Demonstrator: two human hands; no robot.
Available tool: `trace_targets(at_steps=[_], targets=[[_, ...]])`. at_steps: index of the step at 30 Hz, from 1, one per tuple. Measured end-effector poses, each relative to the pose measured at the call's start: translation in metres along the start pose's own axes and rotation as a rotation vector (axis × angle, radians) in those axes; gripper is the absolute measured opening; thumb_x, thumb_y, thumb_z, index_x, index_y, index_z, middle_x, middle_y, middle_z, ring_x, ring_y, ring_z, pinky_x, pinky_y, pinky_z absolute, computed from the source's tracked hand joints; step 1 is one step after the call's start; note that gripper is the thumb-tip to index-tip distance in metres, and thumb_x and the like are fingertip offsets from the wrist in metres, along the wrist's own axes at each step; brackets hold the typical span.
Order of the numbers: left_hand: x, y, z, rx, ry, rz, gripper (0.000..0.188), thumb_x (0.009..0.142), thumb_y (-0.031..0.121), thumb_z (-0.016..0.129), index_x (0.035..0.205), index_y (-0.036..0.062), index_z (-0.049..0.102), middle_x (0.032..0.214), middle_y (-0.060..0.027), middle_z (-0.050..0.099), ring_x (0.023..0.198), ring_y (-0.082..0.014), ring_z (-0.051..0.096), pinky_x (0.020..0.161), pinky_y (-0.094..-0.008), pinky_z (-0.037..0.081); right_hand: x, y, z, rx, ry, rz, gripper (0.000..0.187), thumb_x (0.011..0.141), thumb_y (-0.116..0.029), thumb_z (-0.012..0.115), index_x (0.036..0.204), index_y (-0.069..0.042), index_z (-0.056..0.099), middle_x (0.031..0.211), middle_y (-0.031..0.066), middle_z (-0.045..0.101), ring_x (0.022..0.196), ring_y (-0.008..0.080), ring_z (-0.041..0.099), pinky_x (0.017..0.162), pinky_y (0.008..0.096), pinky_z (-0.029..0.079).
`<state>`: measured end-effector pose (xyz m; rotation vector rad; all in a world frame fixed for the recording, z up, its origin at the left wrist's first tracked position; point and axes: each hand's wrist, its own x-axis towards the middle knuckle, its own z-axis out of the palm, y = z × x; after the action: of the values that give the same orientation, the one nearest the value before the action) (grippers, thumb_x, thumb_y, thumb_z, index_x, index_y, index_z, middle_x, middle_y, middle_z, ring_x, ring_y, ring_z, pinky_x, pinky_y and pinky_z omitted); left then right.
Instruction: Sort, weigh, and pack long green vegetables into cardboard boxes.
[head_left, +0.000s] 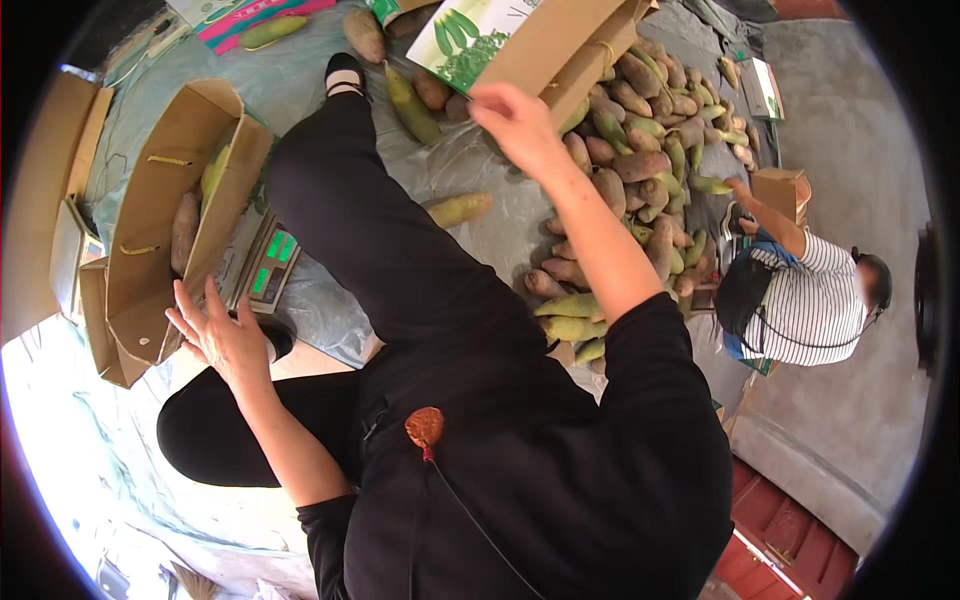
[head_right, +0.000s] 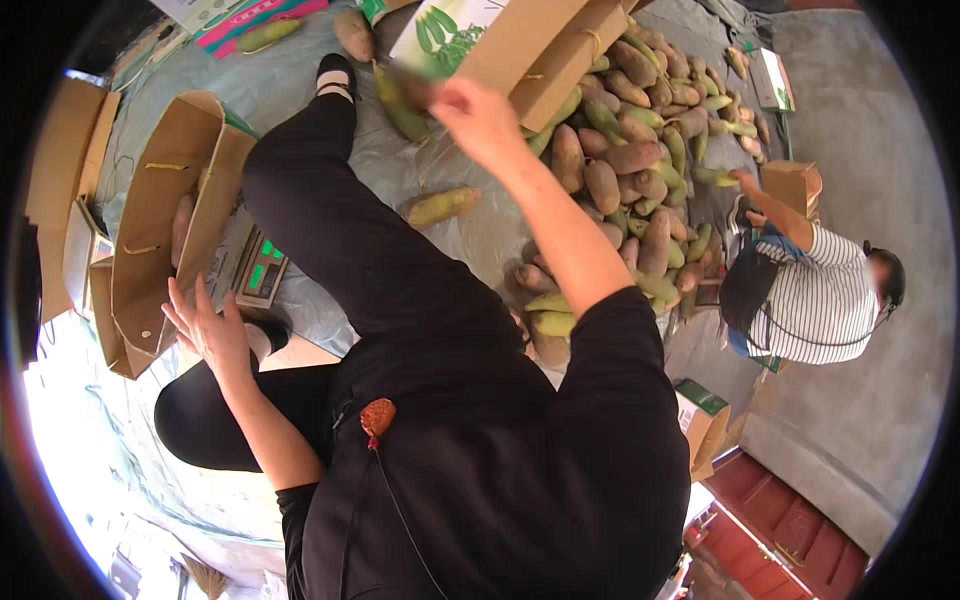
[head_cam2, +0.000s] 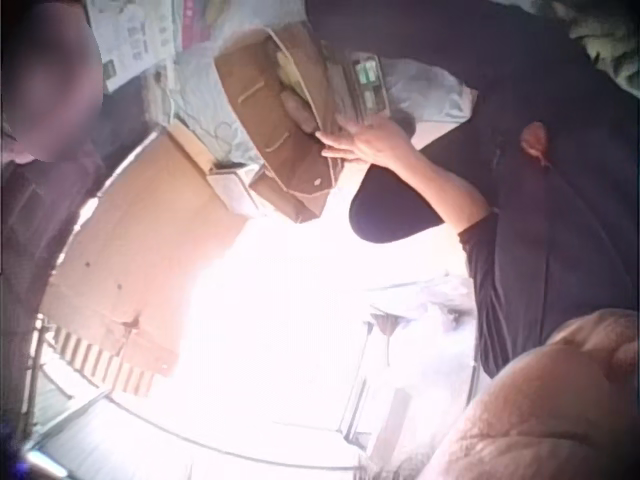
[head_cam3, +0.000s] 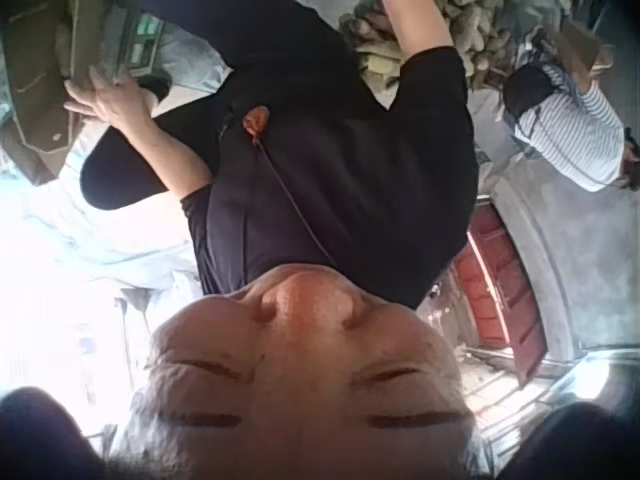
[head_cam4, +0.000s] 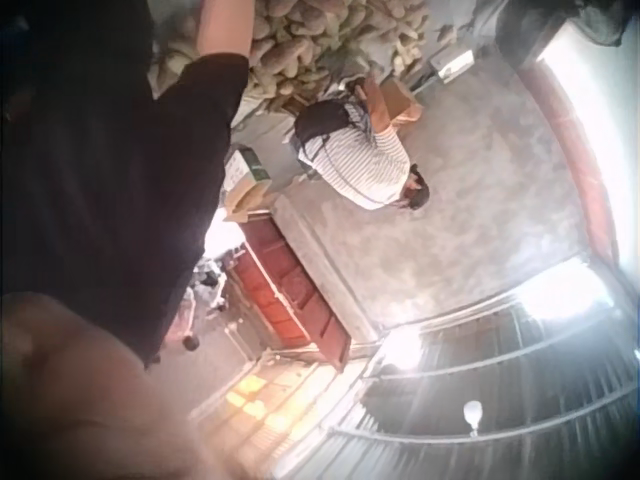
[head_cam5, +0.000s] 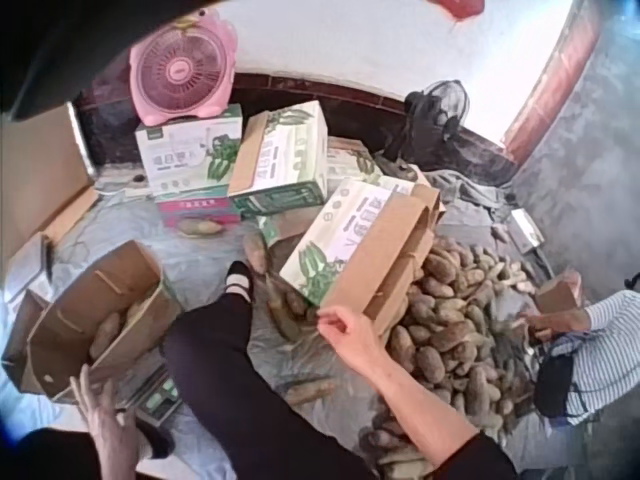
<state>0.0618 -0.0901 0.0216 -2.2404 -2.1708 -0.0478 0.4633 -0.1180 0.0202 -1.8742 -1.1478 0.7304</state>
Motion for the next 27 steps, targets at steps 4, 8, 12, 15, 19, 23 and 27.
trace_targets(at_steps=[4,8,12,15,19,23,27], targets=[[0.000,-0.004,0.006,-0.010,0.037,0.032,0.051,0.083,0.022,0.068,0.132,0.0153,0.054,0.156,-0.0005,0.018,0.143,-0.0376,0.013,0.107,-0.0627,0.021,-0.057,0.138,-0.048,-0.370,0.006,0.250,0.027,0.079,-0.019,0.065,0.103,-0.006,0.066,0.095,0.0159,0.068,0.092,0.0308,0.065,0.080,0.0388,0.051],[0.000,-0.001,0.009,-0.015,0.037,0.048,0.050,0.083,0.020,0.068,0.131,0.0153,0.055,0.156,-0.0006,0.017,0.143,-0.0376,0.013,0.108,-0.0619,0.021,-0.139,0.233,-0.047,-0.613,-0.127,0.424,0.021,0.078,-0.016,0.062,0.097,-0.006,0.065,0.095,0.0165,0.067,0.093,0.0352,0.064,0.079,0.0430,0.051],[-0.001,-0.003,0.007,0.043,0.033,0.027,0.050,0.083,0.020,0.068,0.131,0.0151,0.055,0.156,-0.0014,0.017,0.143,-0.0384,0.014,0.108,-0.0615,0.020,-0.200,0.242,-0.008,-0.725,-0.359,0.543,0.019,0.076,-0.023,0.067,0.091,-0.010,0.066,0.092,0.0157,0.067,0.088,0.0340,0.065,0.078,0.0419,0.052],[-0.001,-0.005,0.008,0.059,0.025,0.019,0.049,0.083,0.019,0.067,0.131,0.0149,0.055,0.156,-0.0018,0.017,0.143,-0.0388,0.014,0.108,-0.0616,0.021,-0.231,0.226,0.009,-0.759,-0.483,0.593,0.023,0.076,-0.023,0.068,0.096,-0.012,0.066,0.102,0.0138,0.066,0.095,0.0322,0.064,0.081,0.0425,0.050],[0.001,-0.001,0.010,0.073,0.028,0.032,0.048,0.084,0.019,0.067,0.130,0.0135,0.055,0.156,-0.0017,0.017,0.142,-0.0387,0.015,0.108,-0.0614,0.021,-0.252,0.216,0.013,-0.966,-0.579,0.642,0.030,0.081,-0.013,0.062,0.110,-0.016,0.065,0.119,0.0046,0.061,0.120,0.0241,0.051,0.092,0.0452,0.042],[0.000,-0.002,0.010,0.064,0.039,0.052,0.048,0.083,0.018,0.068,0.130,0.0126,0.056,0.156,-0.0012,0.017,0.143,-0.0383,0.015,0.109,-0.0600,0.022,-0.250,0.229,-0.014,-1.171,-0.876,0.610,0.038,0.082,-0.023,0.065,0.119,-0.018,0.063,0.120,0.0053,0.060,0.118,0.0247,0.051,0.092,0.0433,0.041],[0.000,0.001,0.007,0.051,0.048,0.028,0.048,0.083,0.017,0.068,0.129,0.0125,0.057,0.156,-0.0009,0.018,0.143,-0.0380,0.015,0.109,-0.0593,0.022,-0.254,0.251,-0.022,-1.290,-0.960,0.593,0.033,0.087,-0.022,0.059,0.120,-0.020,0.062,0.122,0.0041,0.060,0.117,0.0236,0.051,0.092,0.0440,0.039]])
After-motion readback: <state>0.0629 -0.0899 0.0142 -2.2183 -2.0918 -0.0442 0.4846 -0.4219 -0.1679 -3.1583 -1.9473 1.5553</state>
